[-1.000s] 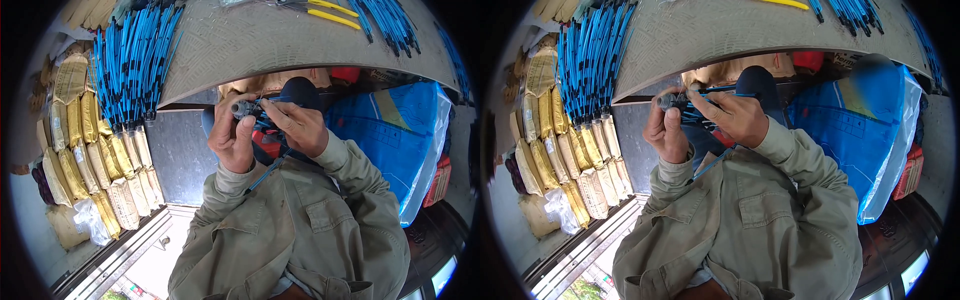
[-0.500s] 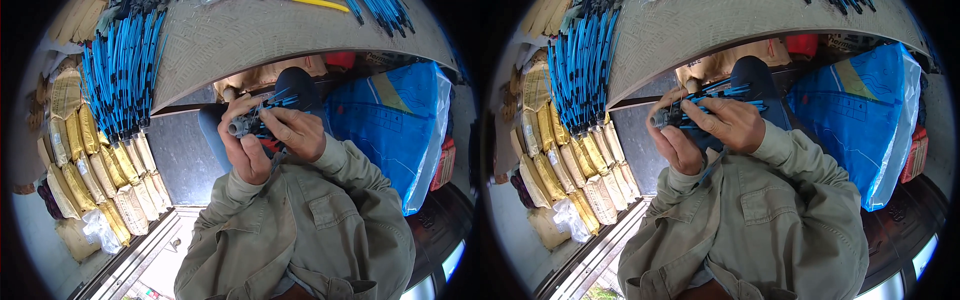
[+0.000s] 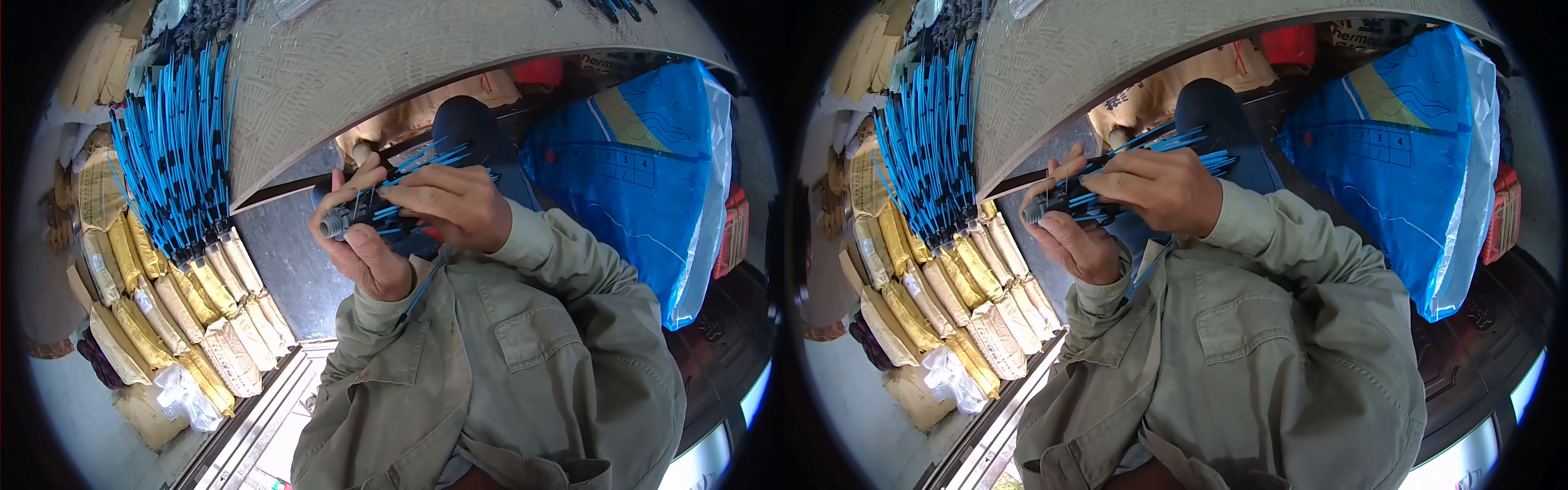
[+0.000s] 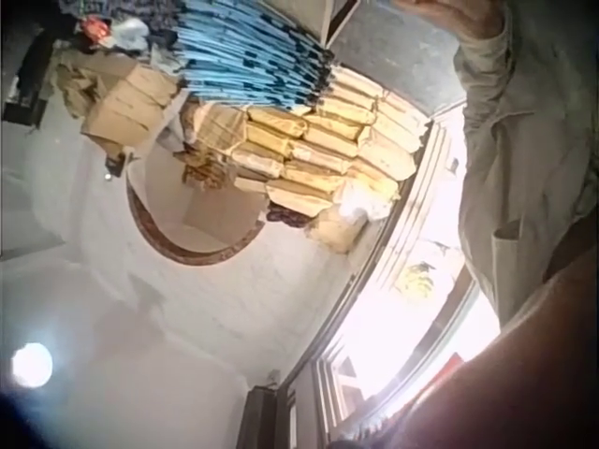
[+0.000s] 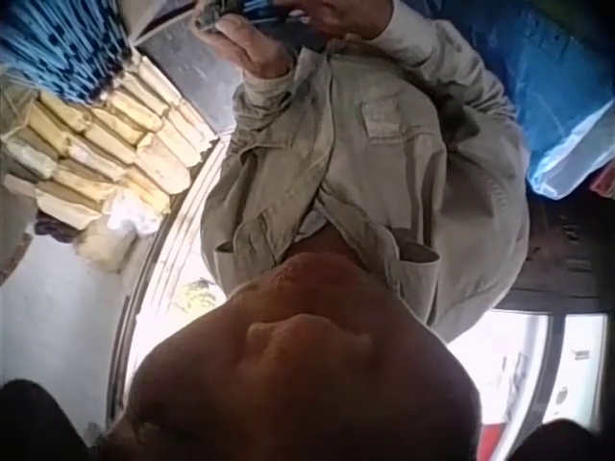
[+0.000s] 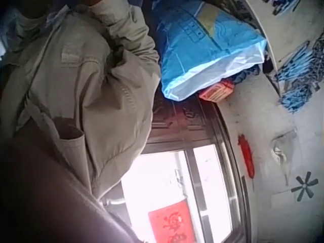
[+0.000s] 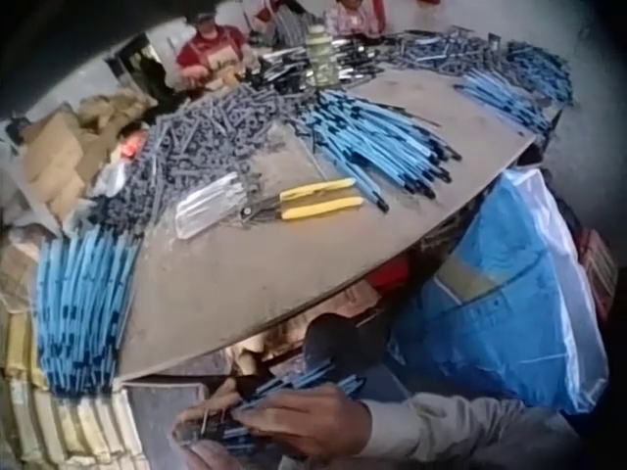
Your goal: The person organizes small blue plastic components with wires by hand, then uses a crimping tool on a larger metal assembly.
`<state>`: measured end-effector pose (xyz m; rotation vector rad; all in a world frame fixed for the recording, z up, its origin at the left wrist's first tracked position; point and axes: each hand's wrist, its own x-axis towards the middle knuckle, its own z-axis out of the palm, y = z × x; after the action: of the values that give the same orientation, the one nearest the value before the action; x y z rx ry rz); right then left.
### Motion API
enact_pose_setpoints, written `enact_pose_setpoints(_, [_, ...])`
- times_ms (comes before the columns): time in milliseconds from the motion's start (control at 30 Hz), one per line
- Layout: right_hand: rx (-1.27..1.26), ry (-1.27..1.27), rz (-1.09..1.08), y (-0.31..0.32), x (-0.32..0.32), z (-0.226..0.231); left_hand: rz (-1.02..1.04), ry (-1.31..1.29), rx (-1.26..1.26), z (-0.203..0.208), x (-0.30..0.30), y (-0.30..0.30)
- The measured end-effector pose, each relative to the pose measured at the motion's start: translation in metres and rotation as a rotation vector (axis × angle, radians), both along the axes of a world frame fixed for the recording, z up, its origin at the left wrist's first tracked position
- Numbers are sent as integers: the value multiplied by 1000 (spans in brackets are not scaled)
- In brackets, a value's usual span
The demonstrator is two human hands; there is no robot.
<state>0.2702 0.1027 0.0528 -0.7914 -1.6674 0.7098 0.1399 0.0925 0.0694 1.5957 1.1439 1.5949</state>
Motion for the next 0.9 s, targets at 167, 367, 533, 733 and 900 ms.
enact_pose_setpoints(167, [-55,105,158,14,4,-3,10,11,-9,1,0,3])
enact_pose_setpoints(367, [-41,98,174,18,9,-2,7,24,-27,0,2,1])
enact_pose_setpoints(533, [-55,-32,292,32,16,-1,2,18,-19,1,5,2])
enact_pose_setpoints(733, [-53,-64,443,39,24,2,-27,-104,31,1,12,4])
enact_pose_setpoints(900, [62,-118,311,20,31,7,-28,125,95,6,12,1])
